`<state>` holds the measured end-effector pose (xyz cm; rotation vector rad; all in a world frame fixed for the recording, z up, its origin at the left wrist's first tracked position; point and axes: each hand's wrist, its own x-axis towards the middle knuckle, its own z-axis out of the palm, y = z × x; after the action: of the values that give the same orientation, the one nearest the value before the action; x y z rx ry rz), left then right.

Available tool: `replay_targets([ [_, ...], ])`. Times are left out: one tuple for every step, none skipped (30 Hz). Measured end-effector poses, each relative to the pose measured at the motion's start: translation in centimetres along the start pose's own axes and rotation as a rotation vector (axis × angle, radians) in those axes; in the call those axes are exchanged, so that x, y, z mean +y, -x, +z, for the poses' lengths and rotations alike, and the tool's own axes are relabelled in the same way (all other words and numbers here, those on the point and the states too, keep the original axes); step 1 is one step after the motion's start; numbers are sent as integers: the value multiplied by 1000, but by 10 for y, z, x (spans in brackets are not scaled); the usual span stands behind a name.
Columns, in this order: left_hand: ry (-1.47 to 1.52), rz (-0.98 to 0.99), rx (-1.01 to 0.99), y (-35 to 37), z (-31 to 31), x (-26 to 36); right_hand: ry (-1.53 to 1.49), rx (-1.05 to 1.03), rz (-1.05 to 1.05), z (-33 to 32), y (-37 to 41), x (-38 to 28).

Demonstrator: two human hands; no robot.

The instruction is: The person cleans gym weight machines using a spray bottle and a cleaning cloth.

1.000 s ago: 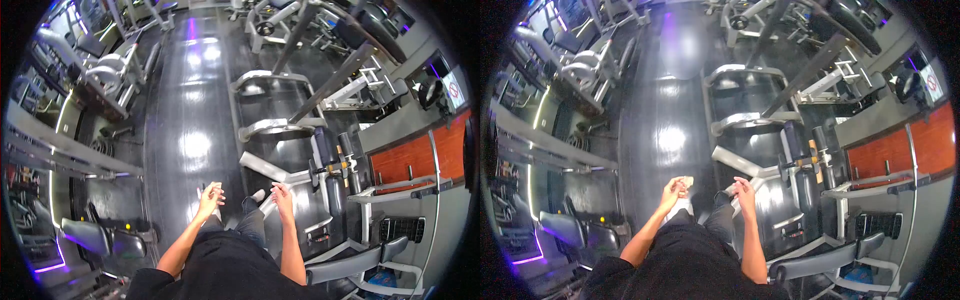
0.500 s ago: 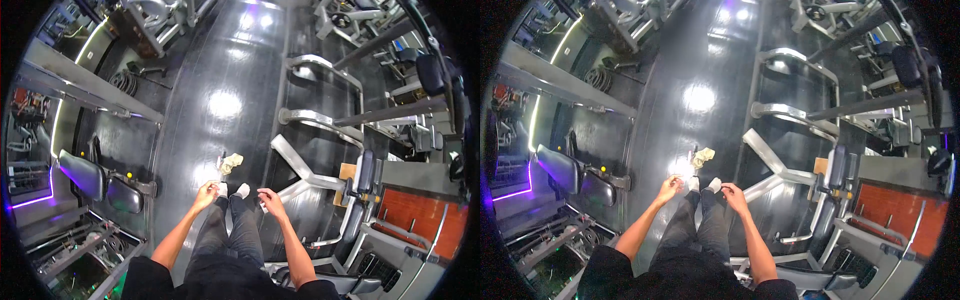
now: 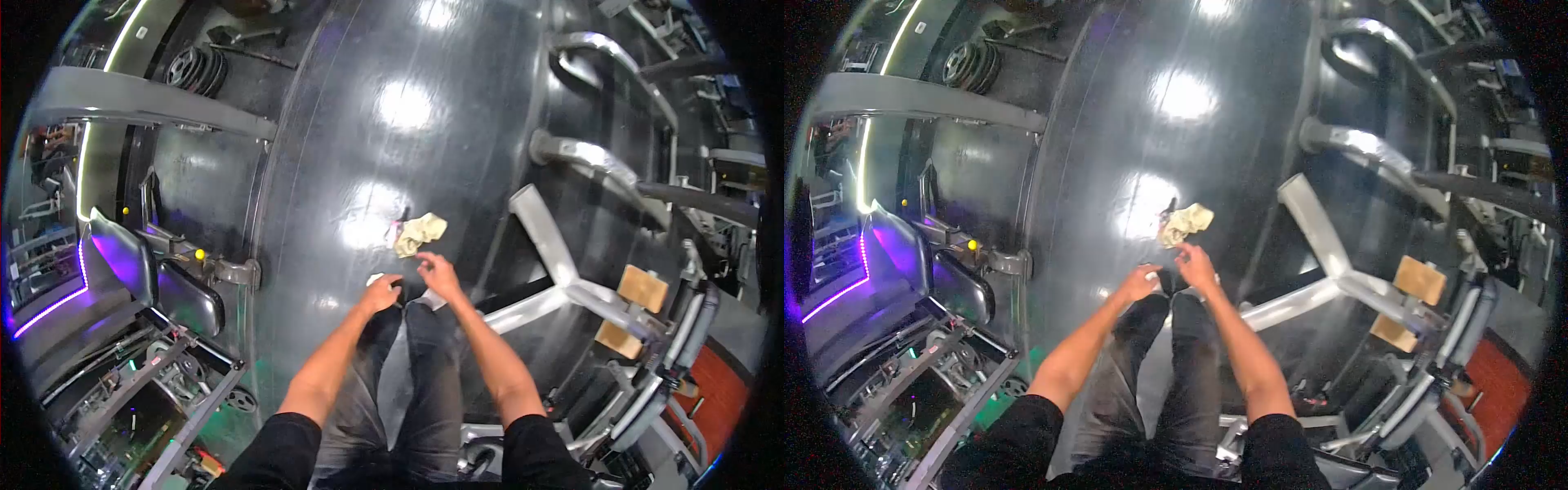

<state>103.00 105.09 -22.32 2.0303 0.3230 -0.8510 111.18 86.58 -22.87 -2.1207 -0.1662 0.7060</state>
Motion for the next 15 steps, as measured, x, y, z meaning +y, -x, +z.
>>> replay_targets([
  [-43, -39, -45, -16, 4, -3, 19, -33, 24, 5, -18, 5],
  [25, -37, -105, -31, 16, -21, 58, -29, 38, 15, -31, 13],
  [27, -45, -119, -40, 27, -31, 91, -26, 19, 28, -43, 28],
  [-63, -34, -123, -51, 35, -38, 116, -77, 33, 35, -58, 35],
  [-149, -25, -126, -60, 42, -44, 142, -134, 46, 42, -68, 42],
  [-161, -41, -195, -73, 46, -51, 144, -142, 52, 50, -79, 46],
  [-155, -47, -198, -83, 45, -49, 184, -163, 70, 57, -88, 49],
  [-169, -52, -250, -90, 44, -47, 223, -183, 90, 64, -97, 52],
  [-181, -56, -303, -100, 48, -49, 226, -190, 95, 69, -105, 55],
  [-247, -52, -324, -112, 54, -51, 215, -208, 62, 74, -110, 58],
  [-241, -54, -329, -126, 58, -55, 204, -224, 28, 80, -117, 60],
  [-273, -43, -360, -140, 68, -65, 207, -229, 34, 89, -121, 67],
  [-304, -32, -391, -153, 81, -77, 209, -211, -27, 98, -125, 73],
  [-343, -23, -308, -162, 95, -87, 211, -194, -88, 108, -127, 79],
  [-334, -27, -314, -163, 96, -89, 213, -203, -82, 113, -129, 80],
])
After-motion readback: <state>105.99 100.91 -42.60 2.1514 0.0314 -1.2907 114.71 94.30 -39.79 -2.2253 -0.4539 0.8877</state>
